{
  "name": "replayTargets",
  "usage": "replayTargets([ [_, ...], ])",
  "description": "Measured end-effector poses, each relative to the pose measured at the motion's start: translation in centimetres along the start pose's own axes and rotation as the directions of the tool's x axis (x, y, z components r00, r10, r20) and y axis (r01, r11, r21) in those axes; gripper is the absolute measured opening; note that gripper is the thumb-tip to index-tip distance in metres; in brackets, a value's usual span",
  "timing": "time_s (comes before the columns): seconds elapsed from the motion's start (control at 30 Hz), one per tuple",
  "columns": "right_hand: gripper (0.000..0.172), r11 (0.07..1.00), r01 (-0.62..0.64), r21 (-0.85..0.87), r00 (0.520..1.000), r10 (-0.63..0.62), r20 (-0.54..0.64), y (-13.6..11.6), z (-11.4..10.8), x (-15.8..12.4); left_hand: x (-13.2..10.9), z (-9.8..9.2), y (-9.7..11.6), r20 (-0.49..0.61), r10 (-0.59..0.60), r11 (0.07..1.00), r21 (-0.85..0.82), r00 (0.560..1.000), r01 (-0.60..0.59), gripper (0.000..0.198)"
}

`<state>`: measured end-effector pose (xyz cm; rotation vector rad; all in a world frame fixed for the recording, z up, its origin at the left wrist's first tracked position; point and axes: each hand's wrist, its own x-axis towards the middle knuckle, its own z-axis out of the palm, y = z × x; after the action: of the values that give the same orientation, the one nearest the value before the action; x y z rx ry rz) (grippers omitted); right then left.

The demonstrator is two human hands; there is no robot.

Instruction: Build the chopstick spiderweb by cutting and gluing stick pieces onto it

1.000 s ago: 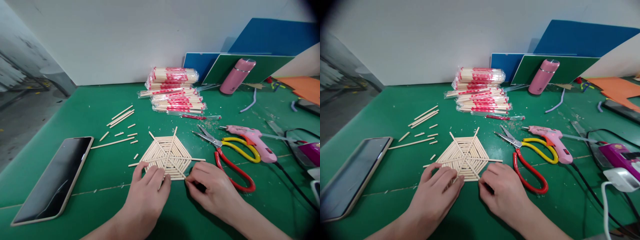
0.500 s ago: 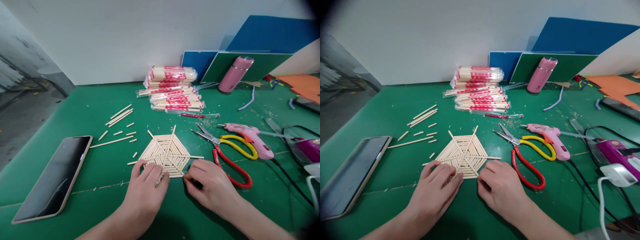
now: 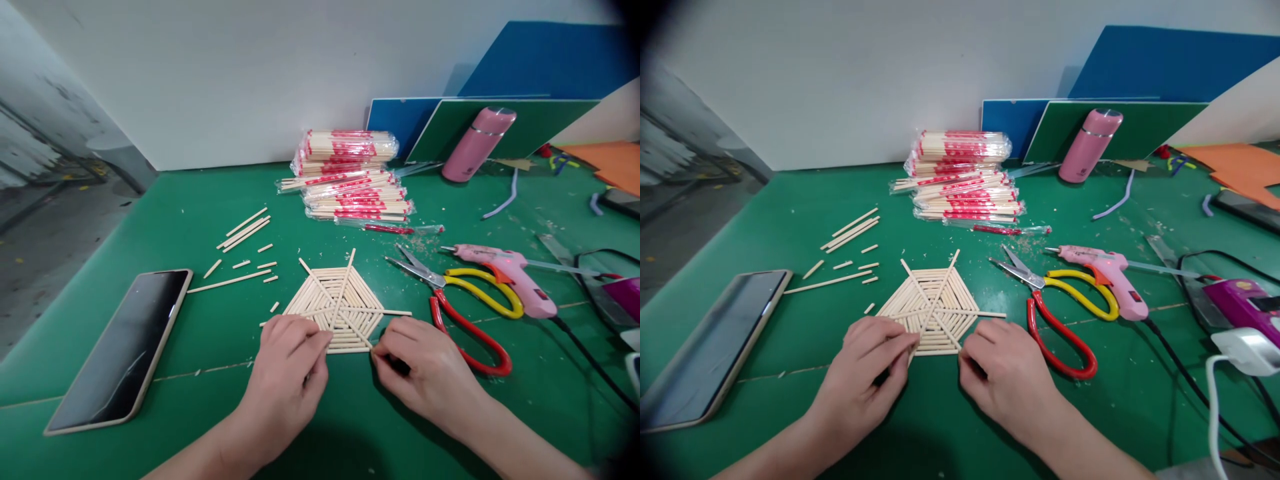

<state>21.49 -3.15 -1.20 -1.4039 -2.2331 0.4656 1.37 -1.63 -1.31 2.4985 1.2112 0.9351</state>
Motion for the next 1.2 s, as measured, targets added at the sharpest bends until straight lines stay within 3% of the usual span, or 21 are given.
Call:
replayTargets([
  [0.23,0.015,1.0,0.0,0.001,1.0,0.0,0.001,-0.05,0.0,-0.14,0.31,0.52,0.59,0.142,0.109,0.971,0.198,0.984,-0.136,0.018],
  [0.5,0.014,1.0,0.003,0.001,1.0,-0.003,0.014,0.02,0.03,-0.02,-0.34,0.98,0.31,0.25,0.173,0.921,0.302,0.953,-0.247,0.017],
  [0.77,0.016,0.997,0.041,-0.069,0.998,-0.038,0.046,-0.05,0.02,-0.27,0.06,0.72,1.01,0.231,0.242,0.88,0.357,0.942,-0.314,0.022],
  [1.2,0.017,0.993,0.063,-0.095,0.997,-0.058,0.053,-0.07,0.02,-0.28,0.03,1.0,0.9,0.232,0.219,0.889,0.352,0.948,-0.292,0.019],
])
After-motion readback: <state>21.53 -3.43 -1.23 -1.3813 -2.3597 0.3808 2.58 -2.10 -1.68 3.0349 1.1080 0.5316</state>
